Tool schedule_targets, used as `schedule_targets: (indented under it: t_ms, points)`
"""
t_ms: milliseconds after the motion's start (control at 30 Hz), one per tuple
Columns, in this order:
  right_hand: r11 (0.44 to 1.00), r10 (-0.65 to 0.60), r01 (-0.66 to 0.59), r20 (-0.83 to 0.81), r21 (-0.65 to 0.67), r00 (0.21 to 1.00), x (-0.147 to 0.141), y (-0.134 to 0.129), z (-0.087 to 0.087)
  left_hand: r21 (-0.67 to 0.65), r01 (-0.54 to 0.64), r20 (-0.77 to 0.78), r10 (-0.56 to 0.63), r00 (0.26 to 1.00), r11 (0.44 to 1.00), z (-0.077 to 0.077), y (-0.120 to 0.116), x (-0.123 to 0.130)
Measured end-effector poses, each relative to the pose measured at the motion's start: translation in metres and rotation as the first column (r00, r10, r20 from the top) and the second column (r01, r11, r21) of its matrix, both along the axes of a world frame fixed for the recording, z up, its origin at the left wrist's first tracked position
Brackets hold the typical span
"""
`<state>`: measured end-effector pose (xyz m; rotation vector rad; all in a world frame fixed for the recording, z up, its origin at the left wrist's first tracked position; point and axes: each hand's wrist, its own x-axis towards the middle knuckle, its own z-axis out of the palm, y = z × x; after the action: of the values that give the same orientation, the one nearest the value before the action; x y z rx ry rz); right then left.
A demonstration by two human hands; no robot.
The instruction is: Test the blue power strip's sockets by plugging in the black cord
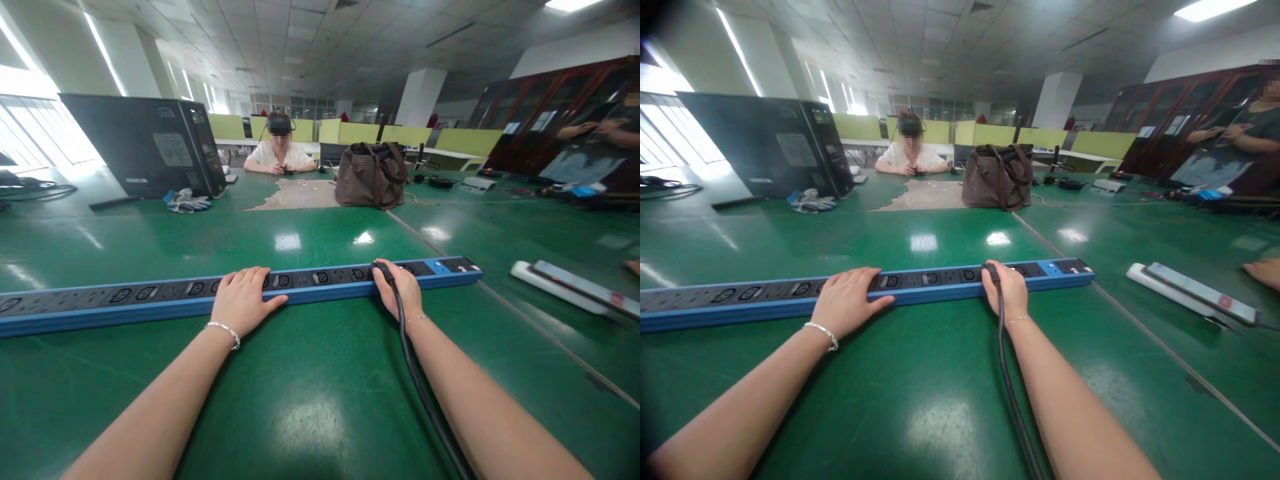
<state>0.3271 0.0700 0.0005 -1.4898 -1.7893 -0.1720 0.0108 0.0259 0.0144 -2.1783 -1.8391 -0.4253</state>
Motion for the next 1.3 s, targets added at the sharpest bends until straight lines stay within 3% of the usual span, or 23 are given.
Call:
schedule_targets:
  t_ms: [267, 367, 433, 500, 633, 733, 933, 1167, 1300]
  points:
    - [1.0, 0.025, -0.025, -0.07, -0.002, 0.997, -0.001, 0.001, -0.002, -0.006, -0.003, -0.01, 0.003, 1.0, 1.0, 0.001, 0.0, 0.001]
    - [0.998, 0.035, -0.019, -0.289, 0.06, 0.957, 0.0, 0.002, -0.001, -0.001, -0.001, -0.016, 0.001, 1.0, 1.0, 0.001, 0.0, 0.0]
    - [0.993, 0.046, 0.011, -0.479, 0.115, 0.877, 0.001, 0.002, 0.001, 0.005, -0.001, -0.021, 0.001, 1.0, 1.0, 0.0, 0.001, 0.0]
    - [0.992, 0.06, 0.012, -0.564, 0.123, 0.824, 0.005, 0.003, 0.002, 0.007, -0.002, -0.022, 0.002, 1.0, 1.0, 0.0, 0.001, 0.0]
    - [0.993, 0.038, 0.032, -0.561, 0.114, 0.827, 0.024, 0.006, 0.006, 0.002, 0.002, -0.005, -0.002, 1.0, 1.0, 0.001, 0.001, 0.0]
    - [0.981, 0.023, 0.091, -0.571, 0.17, 0.821, 0.053, 0.01, 0.008, -0.002, 0.002, 0.002, -0.002, 1.0, 1.0, 0.001, 0.001, 0.0]
    - [0.986, -0.061, 0.128, -0.489, 0.104, 0.87, 0.113, 0.017, 0.0, 0.003, -0.002, -0.013, 0.002, 1.0, 1.0, 0.001, 0.001, 0.0]
    - [0.99, -0.138, 0.127, -0.341, -0.055, 0.93, 0.114, 0.024, -0.004, -0.004, -0.002, -0.005, 0.002, 1.0, 1.0, 0.001, 0.001, 0.0]
    - [0.988, -0.156, 0.143, -0.327, -0.064, 0.932, 0.11, 0.023, -0.001, -0.01, -0.009, -0.008, 0.009, 1.0, 1.0, 0.0, 0.001, 0.0]
